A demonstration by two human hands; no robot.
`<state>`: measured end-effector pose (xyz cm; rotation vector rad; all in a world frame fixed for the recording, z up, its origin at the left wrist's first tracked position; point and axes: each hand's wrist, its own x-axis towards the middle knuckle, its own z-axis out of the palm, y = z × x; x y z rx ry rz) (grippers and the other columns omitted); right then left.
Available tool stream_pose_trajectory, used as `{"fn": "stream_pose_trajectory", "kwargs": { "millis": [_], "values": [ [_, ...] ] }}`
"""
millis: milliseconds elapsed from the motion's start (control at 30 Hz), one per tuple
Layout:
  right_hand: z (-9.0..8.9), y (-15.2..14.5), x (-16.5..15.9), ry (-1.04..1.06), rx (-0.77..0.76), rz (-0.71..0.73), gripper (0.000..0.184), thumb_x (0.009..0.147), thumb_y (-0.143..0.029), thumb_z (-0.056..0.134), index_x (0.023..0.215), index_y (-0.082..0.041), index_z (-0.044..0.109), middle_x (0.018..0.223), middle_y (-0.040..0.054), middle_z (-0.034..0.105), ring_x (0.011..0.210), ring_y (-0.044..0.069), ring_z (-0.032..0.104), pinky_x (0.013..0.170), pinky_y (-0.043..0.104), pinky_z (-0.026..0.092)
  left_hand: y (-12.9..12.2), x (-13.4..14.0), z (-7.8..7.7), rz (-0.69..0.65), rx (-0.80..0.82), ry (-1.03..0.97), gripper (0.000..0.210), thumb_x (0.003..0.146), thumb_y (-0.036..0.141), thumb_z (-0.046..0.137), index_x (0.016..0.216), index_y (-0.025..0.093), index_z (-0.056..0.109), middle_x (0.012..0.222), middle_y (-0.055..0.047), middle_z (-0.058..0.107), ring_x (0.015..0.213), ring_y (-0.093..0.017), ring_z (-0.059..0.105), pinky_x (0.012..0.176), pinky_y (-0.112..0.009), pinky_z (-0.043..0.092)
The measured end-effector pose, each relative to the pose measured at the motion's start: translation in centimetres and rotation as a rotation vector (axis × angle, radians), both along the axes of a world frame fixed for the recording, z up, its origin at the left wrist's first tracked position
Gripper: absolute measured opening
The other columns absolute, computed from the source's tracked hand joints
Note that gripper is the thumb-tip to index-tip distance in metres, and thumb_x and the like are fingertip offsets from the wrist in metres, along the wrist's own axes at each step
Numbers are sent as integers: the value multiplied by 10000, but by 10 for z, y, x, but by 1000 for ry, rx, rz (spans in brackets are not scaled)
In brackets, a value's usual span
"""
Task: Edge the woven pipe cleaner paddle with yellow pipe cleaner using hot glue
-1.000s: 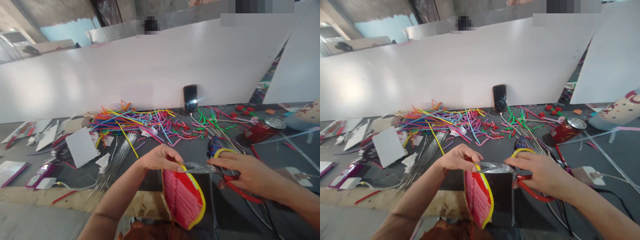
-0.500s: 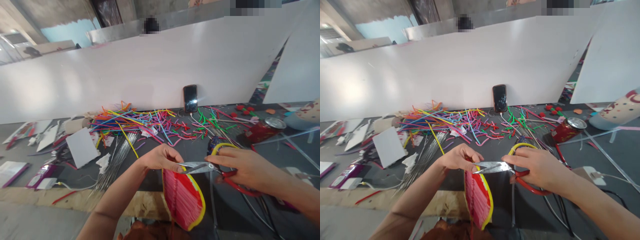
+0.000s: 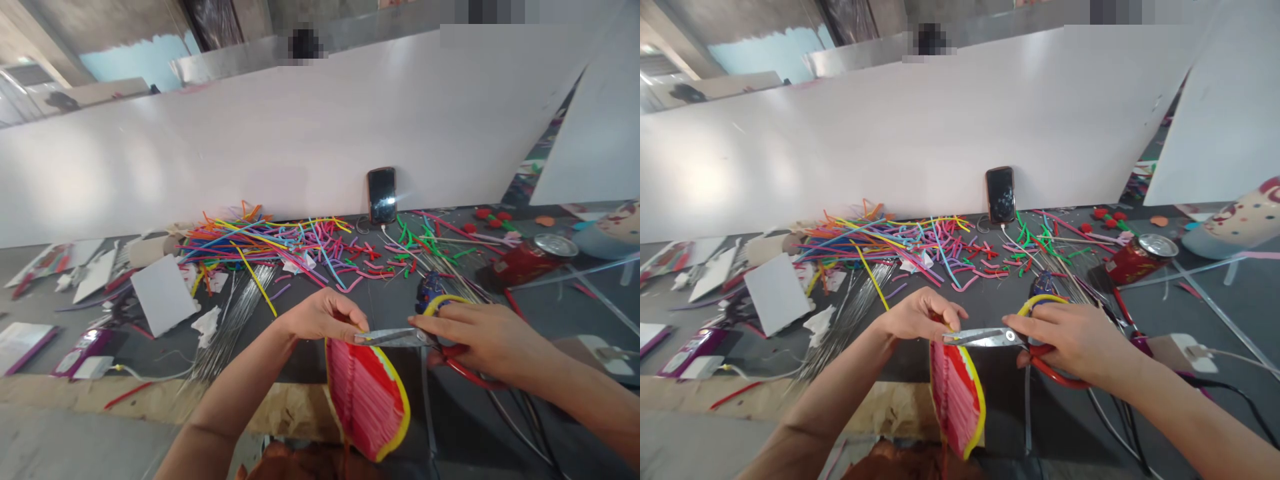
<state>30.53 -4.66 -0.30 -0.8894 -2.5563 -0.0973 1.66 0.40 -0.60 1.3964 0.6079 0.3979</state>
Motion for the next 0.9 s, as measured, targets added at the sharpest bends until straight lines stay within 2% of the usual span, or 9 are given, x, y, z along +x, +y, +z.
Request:
{"fn": "stream_pose_trajectory", "kwargs": {
  "millis": [333, 600, 767, 900],
  "values": [
    [-8, -4, -2, 11, 4, -14, 291, 885, -385, 563, 1122, -246, 662, 764, 9, 694, 647, 123, 664, 544, 210, 466, 0, -1, -6, 14, -4, -57, 446, 573, 532, 819, 715, 117, 738, 662, -45, 662, 668, -129, 580, 805, -300, 497],
    [-25, -6, 0, 35, -39, -10, 347, 897, -279, 513, 1236, -270, 582, 804, 12, 682, 681, 126, 648, 589, 220, 470, 0, -2, -6, -8, 41, -97, 394, 625, 497, 805, 693, 116, 733, 635, -25, 634, 616, -103, 551, 863, -315, 470],
    [-14, -7, -7, 36, -53, -4, 328, 906, -388, 521, 1182, -225, 593, 855, 45, 670, 764, 151, 657, 607, 229, 479, 0, -4, -6, -30, 46, -128, 372, 665, 473, 789, 728, 110, 735, 662, -40, 648, 636, -111, 567, 800, -288, 482],
    [-3, -8, -12, 29, -111, 15, 348, 897, -425, 531, 1168, -215, 588, 837, 47, 657, 714, 143, 642, 570, 221, 460, 1, -3, -7, -30, 44, -134, 367, 662, 461, 795, 731, 106, 734, 672, -48, 659, 647, -115, 572, 787, -284, 490]
  ]
}}
